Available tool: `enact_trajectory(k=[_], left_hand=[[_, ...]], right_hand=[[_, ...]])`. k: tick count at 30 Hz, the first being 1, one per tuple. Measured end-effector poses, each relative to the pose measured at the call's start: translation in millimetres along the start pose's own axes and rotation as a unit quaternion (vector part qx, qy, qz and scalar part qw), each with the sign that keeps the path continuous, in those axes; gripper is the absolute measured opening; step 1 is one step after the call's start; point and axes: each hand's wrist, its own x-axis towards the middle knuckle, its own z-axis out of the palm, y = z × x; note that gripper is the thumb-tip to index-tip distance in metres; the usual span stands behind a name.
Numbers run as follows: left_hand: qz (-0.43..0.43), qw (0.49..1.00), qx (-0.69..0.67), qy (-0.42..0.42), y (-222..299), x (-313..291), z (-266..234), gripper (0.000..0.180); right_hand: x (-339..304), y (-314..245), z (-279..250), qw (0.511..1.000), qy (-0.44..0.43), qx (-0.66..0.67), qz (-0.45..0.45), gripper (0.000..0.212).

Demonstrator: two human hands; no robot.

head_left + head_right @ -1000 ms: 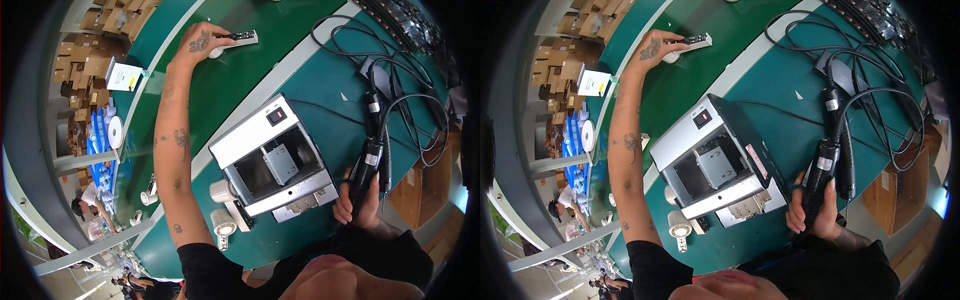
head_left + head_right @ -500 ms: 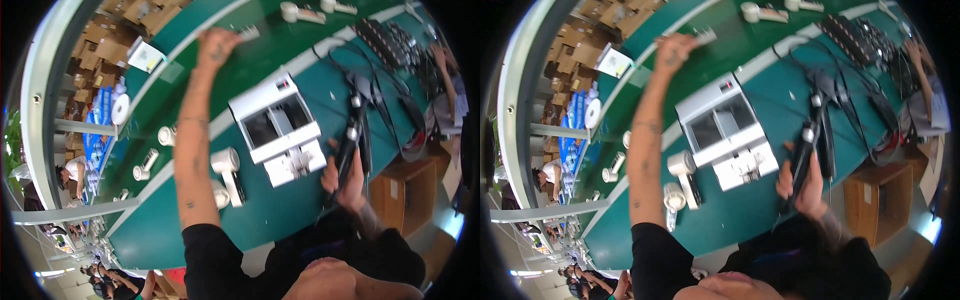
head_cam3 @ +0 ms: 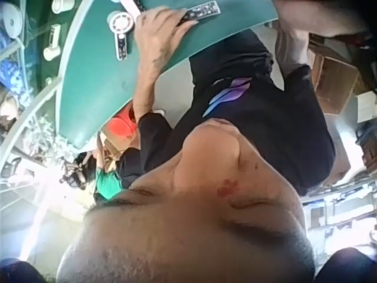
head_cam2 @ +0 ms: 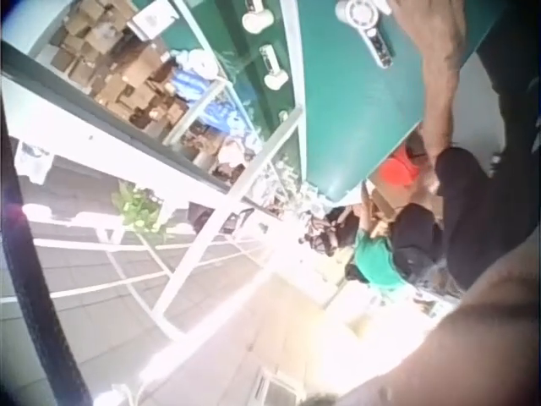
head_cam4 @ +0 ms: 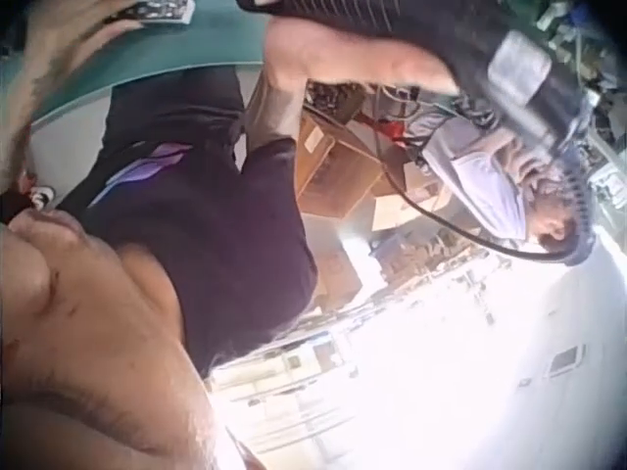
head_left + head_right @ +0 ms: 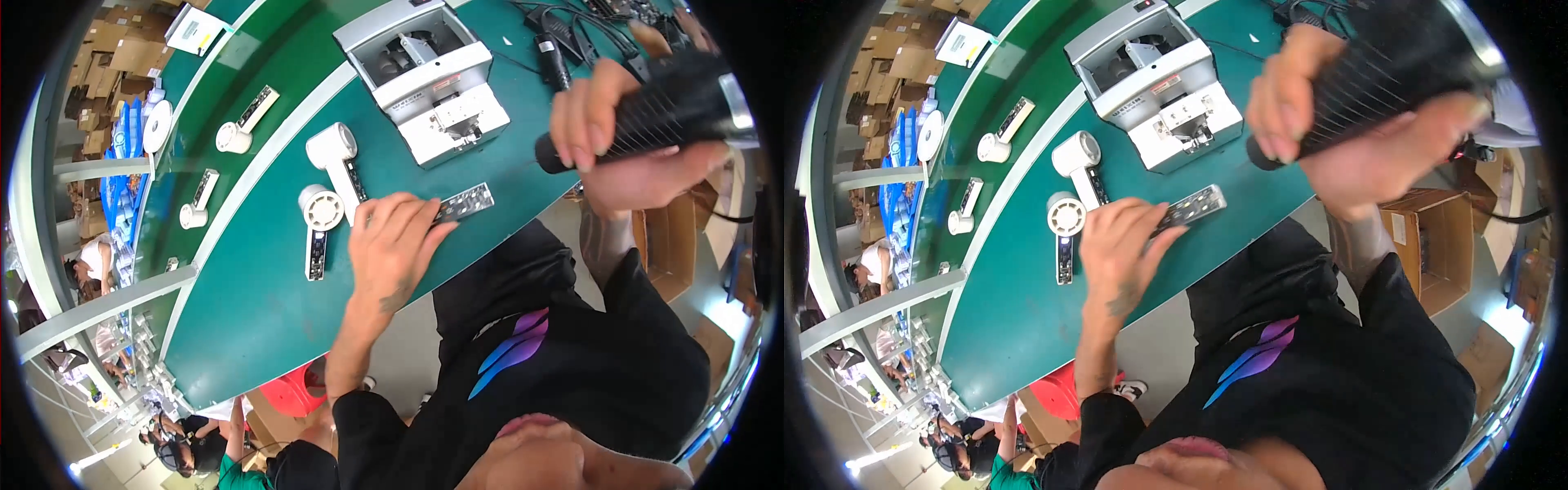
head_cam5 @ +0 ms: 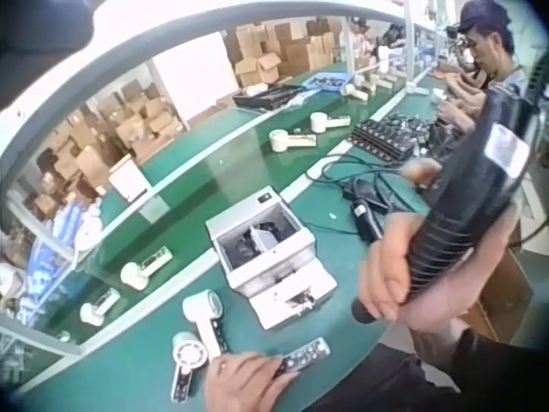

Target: The person assembles small handheld electronic fans by hand, joining plastic casings, fan blade units, and PCBs with screws using an electric screwdriver.

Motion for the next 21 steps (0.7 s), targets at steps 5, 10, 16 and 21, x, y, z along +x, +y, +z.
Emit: enact_trajectory(k=[5,10,16,21], left_hand=[[0.007,0.998,0.056,0.004,-10,11,47,0.029],[-0.006,0.999,0.044,0.01,-10,11,54,0.029],[0.005,0.997,0.071,0.017,-8,12,57,0.031],[-0.002,0.997,0.074,0.035,-12,10,59,0.029]], right_hand=[[20,31,5,0.997,-0.018,-0.066,0.029,0.104],[42,45,36,0.998,-0.057,-0.022,0.031,0.078],[32,55,43,0.978,-0.019,-0.205,0.043,0.098],[8,56,22,0.991,-0.007,-0.134,0.007,0.076]])
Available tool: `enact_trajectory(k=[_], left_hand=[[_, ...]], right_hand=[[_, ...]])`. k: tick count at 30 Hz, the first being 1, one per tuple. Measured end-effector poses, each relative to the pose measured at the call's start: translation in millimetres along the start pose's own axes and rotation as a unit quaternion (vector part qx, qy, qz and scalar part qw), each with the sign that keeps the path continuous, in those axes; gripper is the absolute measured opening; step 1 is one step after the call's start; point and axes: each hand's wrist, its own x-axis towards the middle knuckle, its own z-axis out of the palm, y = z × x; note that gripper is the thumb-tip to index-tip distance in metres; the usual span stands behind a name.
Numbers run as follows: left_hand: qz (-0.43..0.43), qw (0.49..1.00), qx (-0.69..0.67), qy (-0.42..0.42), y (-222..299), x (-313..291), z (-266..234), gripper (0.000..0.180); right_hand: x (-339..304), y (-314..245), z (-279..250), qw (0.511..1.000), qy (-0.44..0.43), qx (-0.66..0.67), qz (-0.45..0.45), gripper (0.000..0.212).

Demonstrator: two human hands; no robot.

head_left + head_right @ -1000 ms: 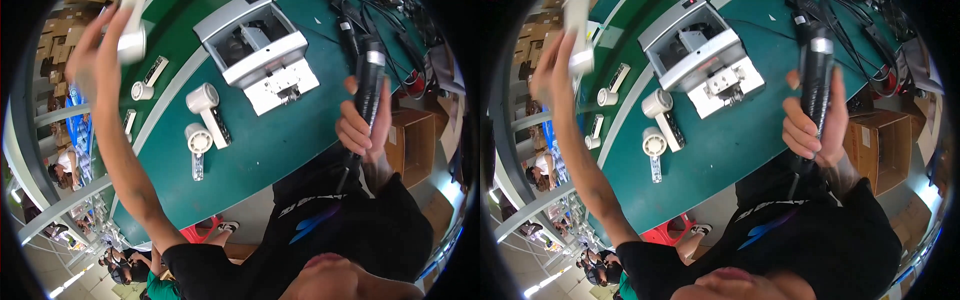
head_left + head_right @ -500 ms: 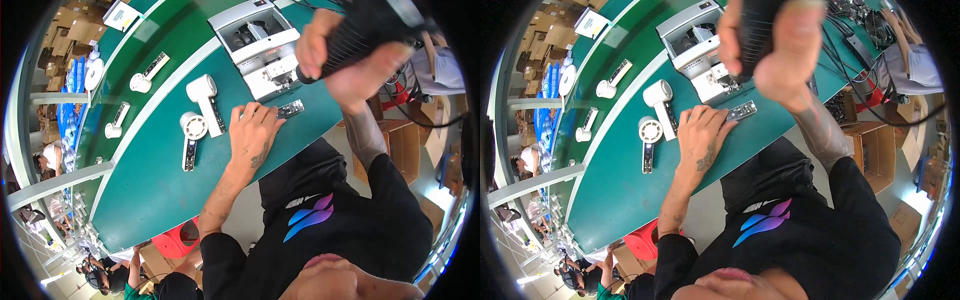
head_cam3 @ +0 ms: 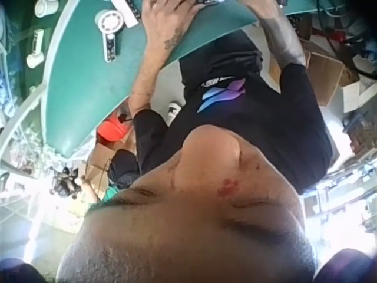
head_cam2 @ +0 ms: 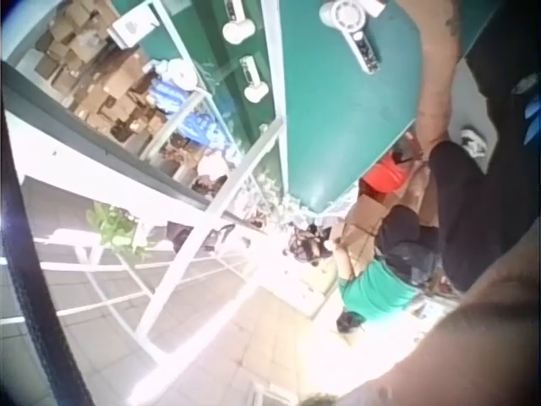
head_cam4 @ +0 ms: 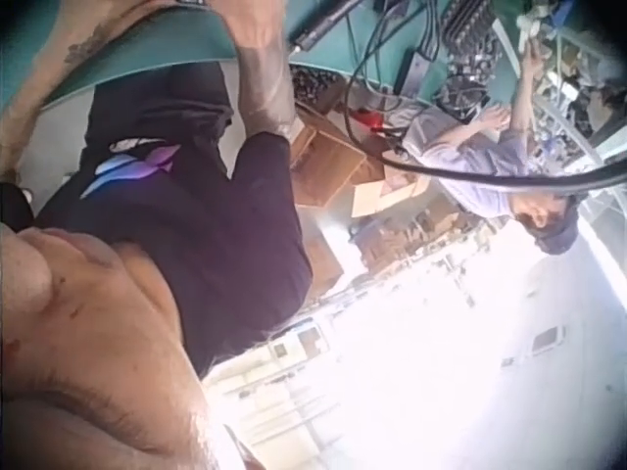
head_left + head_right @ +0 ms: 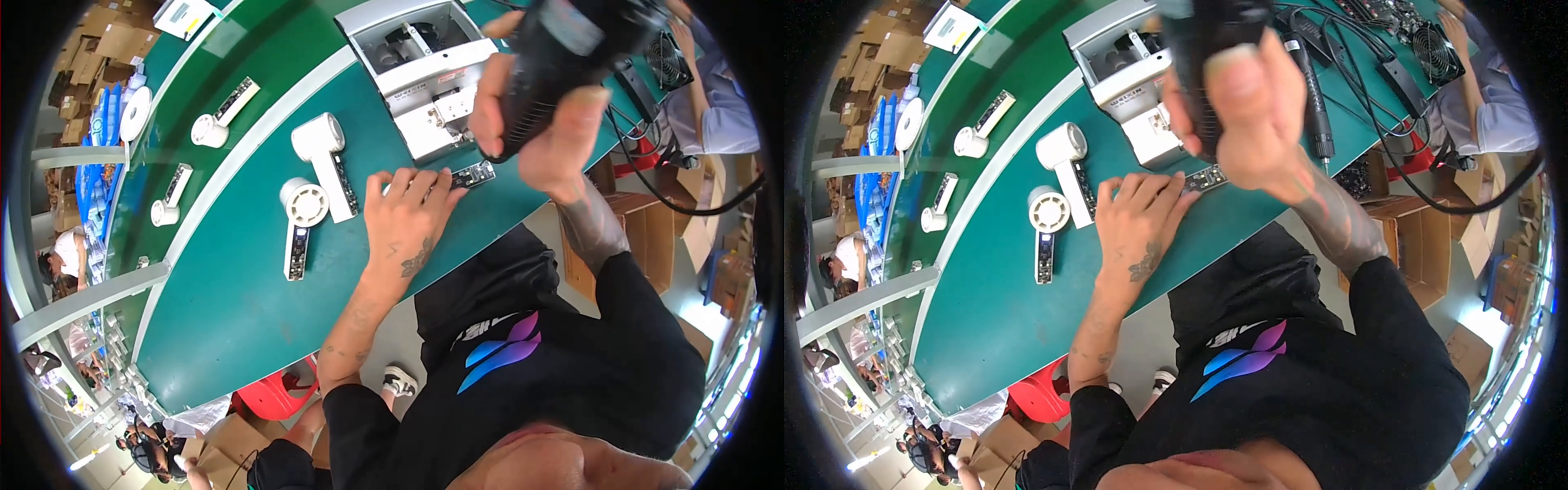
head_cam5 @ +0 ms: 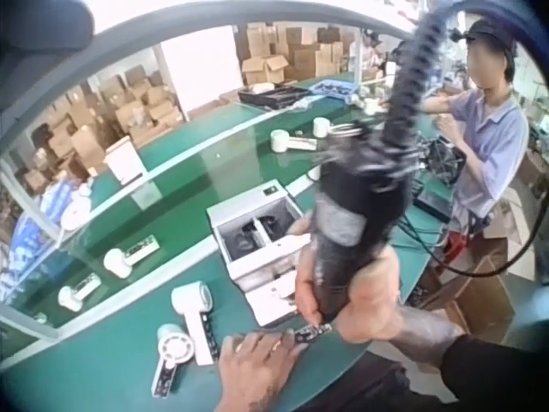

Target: The person assembles small handheld electronic fans by hand, joining plastic casings, fan blade units, and PCBs with screws using an electric screwdriver.

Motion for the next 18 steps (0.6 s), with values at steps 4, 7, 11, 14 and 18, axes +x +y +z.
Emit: enact_trajectory(k=[4,7,11,14,18], left_hand=[[-0.017,1.0,-0.014,0.014,2,2,2,0.027],[-0.025,0.999,-0.015,0.017,2,0,3,0.025],[-0.028,0.999,-0.017,0.013,2,0,0,0.025],[-0.028,0.999,-0.022,0.007,5,3,0,0.025],[-0.03,0.999,-0.026,0.009,4,1,0,0.025]], right_hand=[[-2,-3,-24,0.999,-0.006,-0.036,-0.016,0.081],[-2,-5,-16,0.997,-0.001,-0.071,0.011,0.099],[-1,-6,-10,0.997,0.048,-0.047,0.026,0.088],[-2,7,-25,0.997,0.015,-0.069,0.023,0.094],[-5,15,-31,0.998,-0.01,-0.059,0.03,0.098]])
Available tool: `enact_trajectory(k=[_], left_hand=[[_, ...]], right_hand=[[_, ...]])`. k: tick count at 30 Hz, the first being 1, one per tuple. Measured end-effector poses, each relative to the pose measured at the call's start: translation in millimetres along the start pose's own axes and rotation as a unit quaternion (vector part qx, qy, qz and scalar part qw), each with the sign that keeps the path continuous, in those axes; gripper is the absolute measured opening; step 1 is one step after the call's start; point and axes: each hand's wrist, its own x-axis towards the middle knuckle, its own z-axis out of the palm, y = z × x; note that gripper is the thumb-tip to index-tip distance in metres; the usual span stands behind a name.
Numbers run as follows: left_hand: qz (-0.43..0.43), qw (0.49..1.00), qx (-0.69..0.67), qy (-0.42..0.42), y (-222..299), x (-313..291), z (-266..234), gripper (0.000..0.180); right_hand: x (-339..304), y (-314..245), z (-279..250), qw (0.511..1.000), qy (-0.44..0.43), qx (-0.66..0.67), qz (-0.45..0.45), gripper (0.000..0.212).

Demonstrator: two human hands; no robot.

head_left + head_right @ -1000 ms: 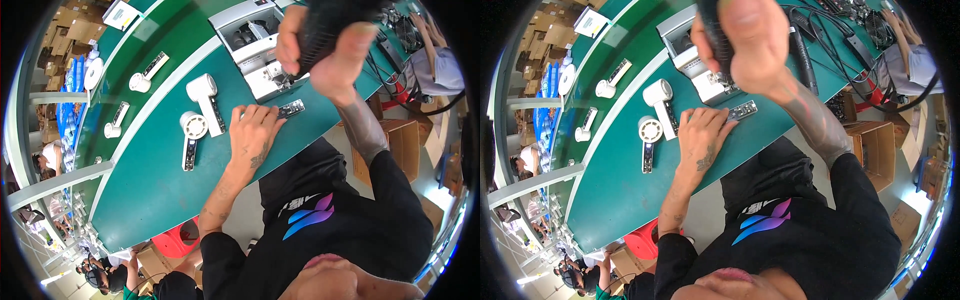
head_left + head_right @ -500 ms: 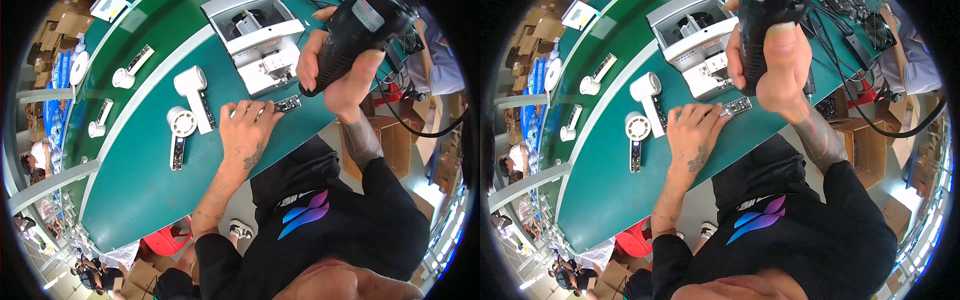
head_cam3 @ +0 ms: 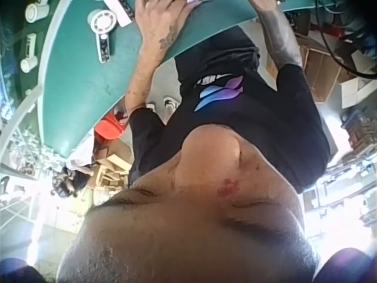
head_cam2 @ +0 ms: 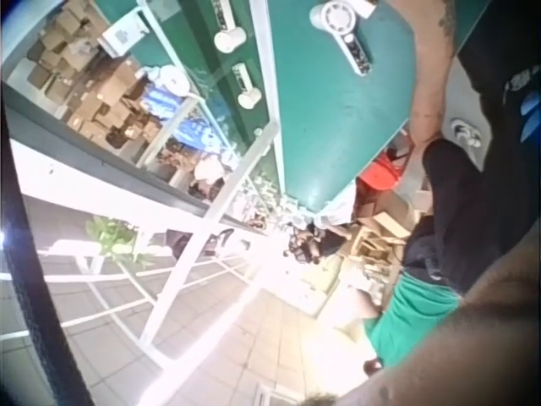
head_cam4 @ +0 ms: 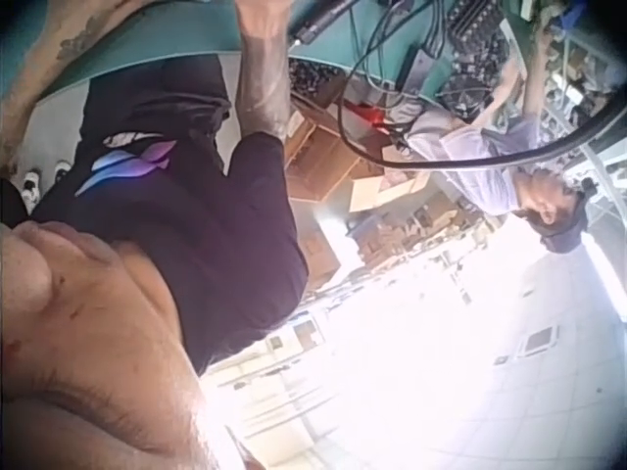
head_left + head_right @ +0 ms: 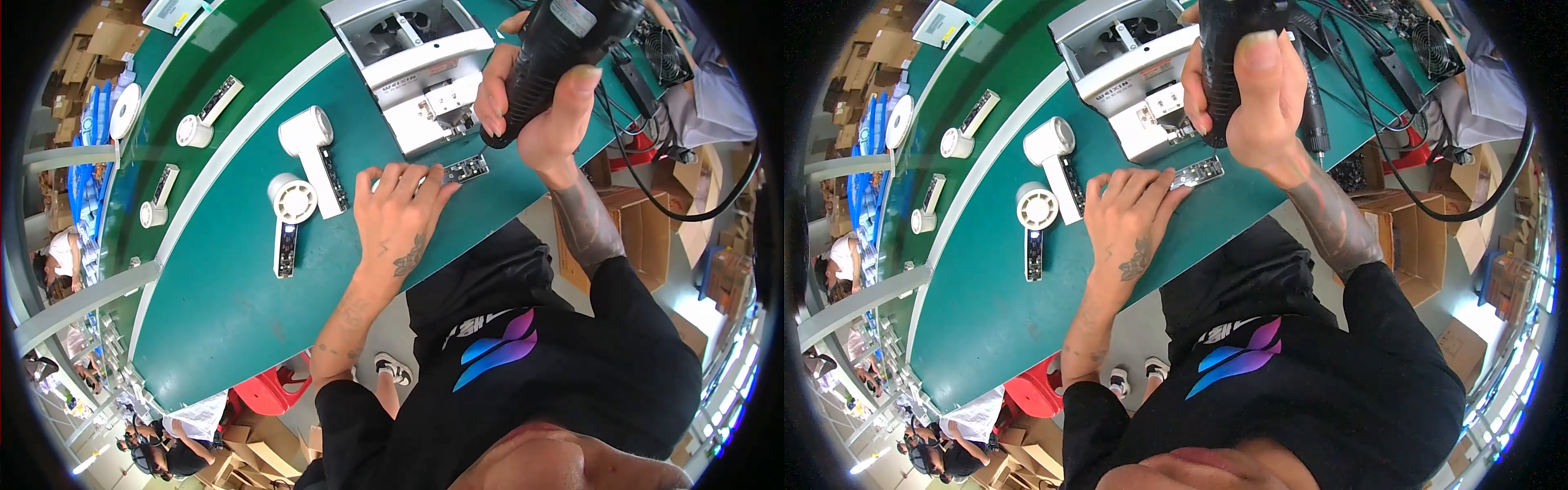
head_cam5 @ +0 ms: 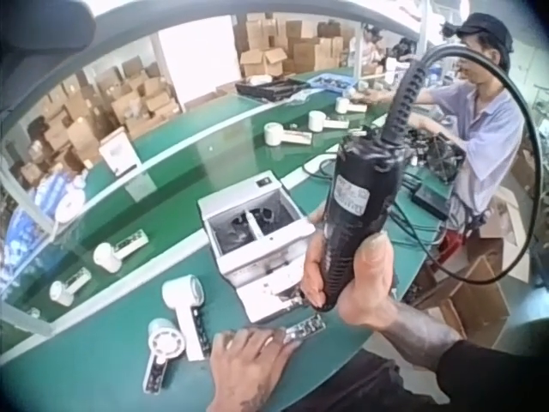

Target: The person assembles small handheld electronic fans by hand, joining plastic casings, fan blade units, and PCBs with screws using an electric screwdriver.

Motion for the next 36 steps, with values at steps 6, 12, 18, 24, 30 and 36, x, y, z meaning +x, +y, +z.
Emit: enact_trajectory(k=[6,12,18,24,30,36], left_hand=[[0.019,1.0,0.003,0.014,-2,1,3,0.025],[0.03,0.999,0.006,0.022,-5,0,4,0.025],[0.031,0.999,0.012,0.024,-4,-1,5,0.027],[0.027,0.999,0.01,0.017,-2,1,3,0.025],[0.022,0.999,0.009,0.025,-4,-1,4,0.027],[0.027,0.999,0.021,0.03,-4,-2,4,0.027]], right_hand=[[-10,1,0,1.0,-0.003,0.008,0.024,0.103],[-10,0,-3,0.999,-0.03,0.016,0.037,0.103],[16,-29,0,0.976,-0.048,0.209,-0.027,0.104],[47,-10,22,0.984,-0.156,0.081,-0.019,0.081],[14,-24,33,0.997,-0.047,-0.039,0.041,0.107],[-10,-28,7,0.999,0.003,-0.039,0.025,0.106]])
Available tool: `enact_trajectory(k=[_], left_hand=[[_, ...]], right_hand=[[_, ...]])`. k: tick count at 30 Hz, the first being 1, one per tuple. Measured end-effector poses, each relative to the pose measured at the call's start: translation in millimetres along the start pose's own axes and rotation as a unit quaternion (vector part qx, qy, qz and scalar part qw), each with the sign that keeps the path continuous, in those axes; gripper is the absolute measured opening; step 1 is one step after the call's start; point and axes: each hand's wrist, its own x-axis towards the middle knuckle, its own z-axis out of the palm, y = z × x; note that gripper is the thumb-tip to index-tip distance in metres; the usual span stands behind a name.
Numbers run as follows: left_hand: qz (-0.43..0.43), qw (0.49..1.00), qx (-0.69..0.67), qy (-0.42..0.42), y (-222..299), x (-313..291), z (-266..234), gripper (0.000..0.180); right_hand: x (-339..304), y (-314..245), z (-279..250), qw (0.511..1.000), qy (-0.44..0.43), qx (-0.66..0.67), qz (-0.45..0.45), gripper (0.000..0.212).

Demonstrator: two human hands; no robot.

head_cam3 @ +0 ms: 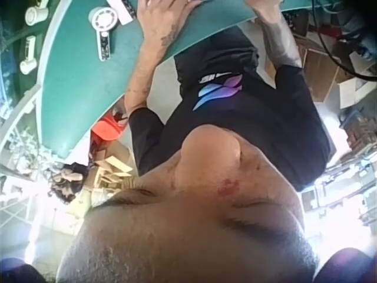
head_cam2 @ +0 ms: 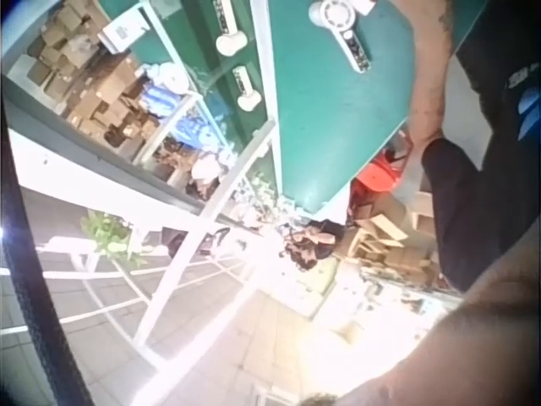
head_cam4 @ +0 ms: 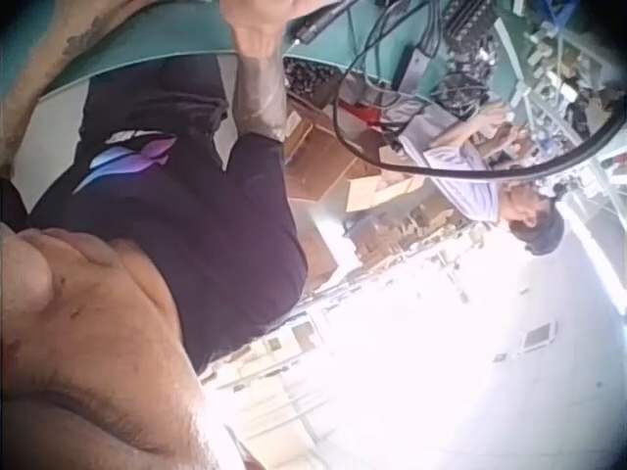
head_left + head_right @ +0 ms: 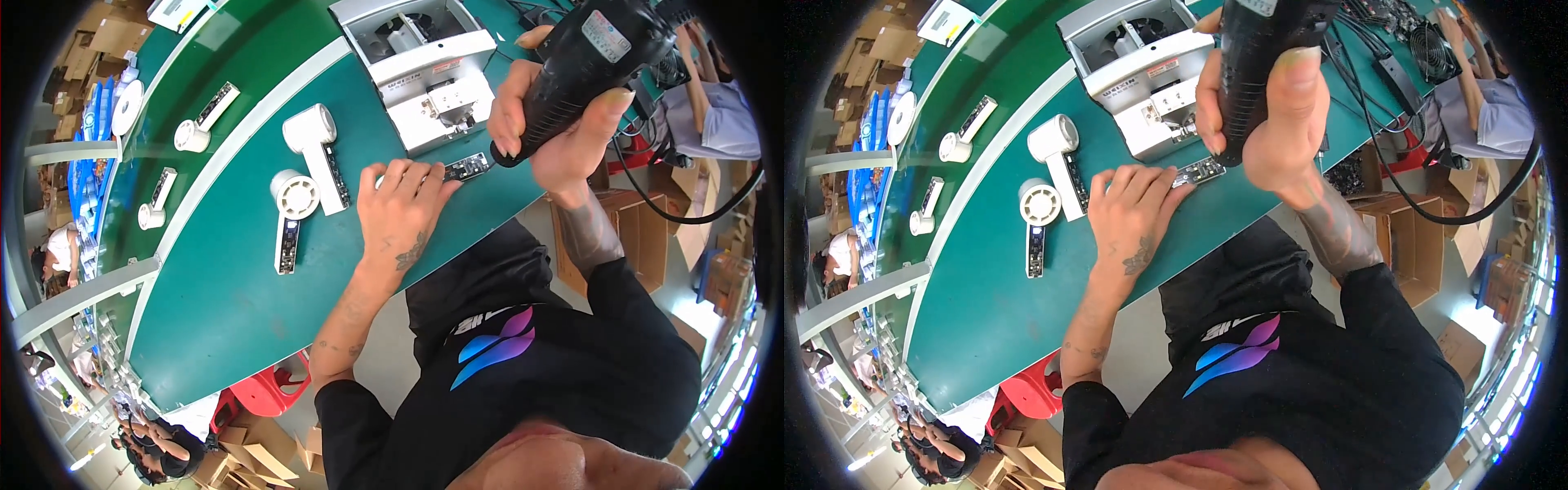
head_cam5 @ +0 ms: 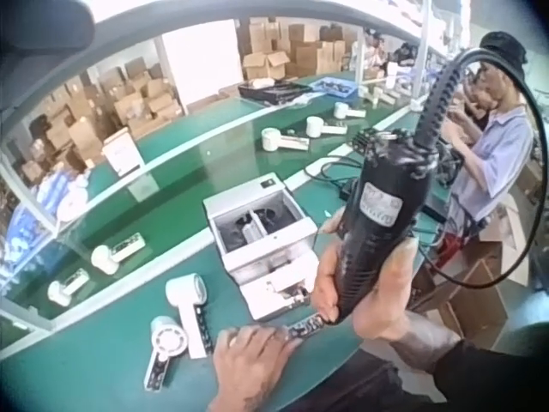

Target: The person assembles small handheld electronic fans by hand, joining plastic casings, fan blade units, and PCBs with screws using an electric screwdriver.

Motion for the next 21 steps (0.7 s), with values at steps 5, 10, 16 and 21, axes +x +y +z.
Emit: enact_trajectory(k=[5,10,16,21], left_hand=[[-0.002,1.0,-0.01,-0.003,0,-1,1,0.028],[-0.007,1.0,-0.008,-0.012,1,-2,1,0.028],[-0.01,1.0,-0.009,-0.01,1,-1,1,0.028],[-0.007,1.0,-0.012,-0.009,1,2,2,0.029]], right_hand=[[2,6,-4,1.0,0.009,-0.008,0.0,0.104],[-8,15,-9,0.999,0.013,0.035,0.037,0.109],[-23,30,-9,0.987,0.001,0.159,-0.023,0.105],[-26,31,-10,0.988,0.034,0.152,-0.015,0.109]])
